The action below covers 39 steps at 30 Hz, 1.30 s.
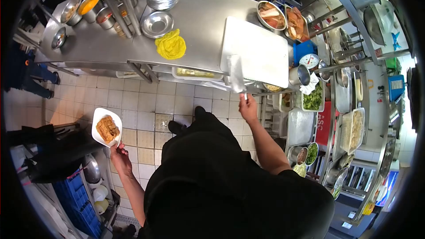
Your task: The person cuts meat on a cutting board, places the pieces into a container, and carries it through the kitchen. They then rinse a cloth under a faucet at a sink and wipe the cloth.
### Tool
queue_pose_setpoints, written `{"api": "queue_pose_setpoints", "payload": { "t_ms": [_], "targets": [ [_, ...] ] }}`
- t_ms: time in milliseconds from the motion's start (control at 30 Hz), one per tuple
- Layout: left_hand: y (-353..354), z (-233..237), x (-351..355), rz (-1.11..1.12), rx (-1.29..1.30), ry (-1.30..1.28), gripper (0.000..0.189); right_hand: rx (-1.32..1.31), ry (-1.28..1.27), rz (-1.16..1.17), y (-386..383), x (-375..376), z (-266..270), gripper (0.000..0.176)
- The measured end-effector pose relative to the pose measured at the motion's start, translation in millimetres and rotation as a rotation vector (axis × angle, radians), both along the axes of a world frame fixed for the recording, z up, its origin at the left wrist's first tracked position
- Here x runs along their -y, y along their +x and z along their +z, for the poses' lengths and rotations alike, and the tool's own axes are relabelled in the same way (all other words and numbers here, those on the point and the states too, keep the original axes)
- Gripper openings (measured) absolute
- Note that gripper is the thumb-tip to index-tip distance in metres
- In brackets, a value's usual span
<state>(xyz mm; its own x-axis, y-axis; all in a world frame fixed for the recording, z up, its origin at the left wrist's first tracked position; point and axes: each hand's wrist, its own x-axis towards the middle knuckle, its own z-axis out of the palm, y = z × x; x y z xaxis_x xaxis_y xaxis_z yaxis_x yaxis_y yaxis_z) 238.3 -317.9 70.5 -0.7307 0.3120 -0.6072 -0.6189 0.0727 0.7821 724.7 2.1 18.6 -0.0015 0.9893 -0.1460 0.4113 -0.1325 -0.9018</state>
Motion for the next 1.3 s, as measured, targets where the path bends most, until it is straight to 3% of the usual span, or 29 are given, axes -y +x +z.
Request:
{"api": "queue_pose_setpoints", "payload": {
  "t_ms": [67,133,167,233,367,467,600,633,733,833,867,933,1000,1100,1300],
  "targets": [
    [-4,-3,-1,-0.013,-0.002,-0.001,0.028,-0.010,0.030,-0.072,28,-9,6,0.031],
    [-4,-3,-5,-0.023,-0.008,0.000,0.027,0.502,0.253,-0.193,60,-26,9,0.027],
    [-2,-2,-8,-0.018,-0.007,0.001,0.027,0.499,0.254,-0.199,69,-34,15,0.027],
    [-5,0,-13,-0.020,-0.016,0.006,0.027,0.811,0.245,-0.426,80,-47,32,0.040],
    [-12,1,-21,-0.065,0.002,-0.009,0.027,0.863,0.214,-0.470,125,-86,7,0.052],
    [-20,0,-27,-0.127,0.007,-0.029,0.028,0.965,0.015,-0.364,139,-95,-18,0.052],
    [-20,9,-42,-0.162,-0.017,-0.030,0.029,0.897,0.050,-0.141,109,-17,-31,0.055],
    [-18,9,-43,-0.150,-0.022,-0.028,0.029,0.822,0.048,-0.065,92,22,-10,0.055],
    [-5,14,-46,-0.100,-0.020,-0.022,0.028,0.782,-0.160,0.137,90,120,15,0.055],
    [6,10,-45,-0.087,-0.010,-0.027,0.028,0.678,-0.024,-0.018,99,155,16,0.053],
    [5,11,-44,-0.117,-0.005,-0.029,0.028,0.677,-0.021,-0.015,105,140,12,0.053],
    [-2,-9,-35,-0.131,0.011,-0.037,0.028,0.777,0.456,-0.200,124,83,1,0.047],
    [-6,-17,-35,-0.141,0.039,-0.056,0.027,0.778,0.270,-0.295,133,25,14,0.048],
    [-6,-23,-33,-0.123,0.016,-0.055,0.026,0.770,0.298,-0.277,153,-49,16,0.049],
    [9,-7,-13,-0.067,0.015,-0.086,0.025,0.805,0.117,-0.359,163,-130,-9,0.050]
  ]
}}
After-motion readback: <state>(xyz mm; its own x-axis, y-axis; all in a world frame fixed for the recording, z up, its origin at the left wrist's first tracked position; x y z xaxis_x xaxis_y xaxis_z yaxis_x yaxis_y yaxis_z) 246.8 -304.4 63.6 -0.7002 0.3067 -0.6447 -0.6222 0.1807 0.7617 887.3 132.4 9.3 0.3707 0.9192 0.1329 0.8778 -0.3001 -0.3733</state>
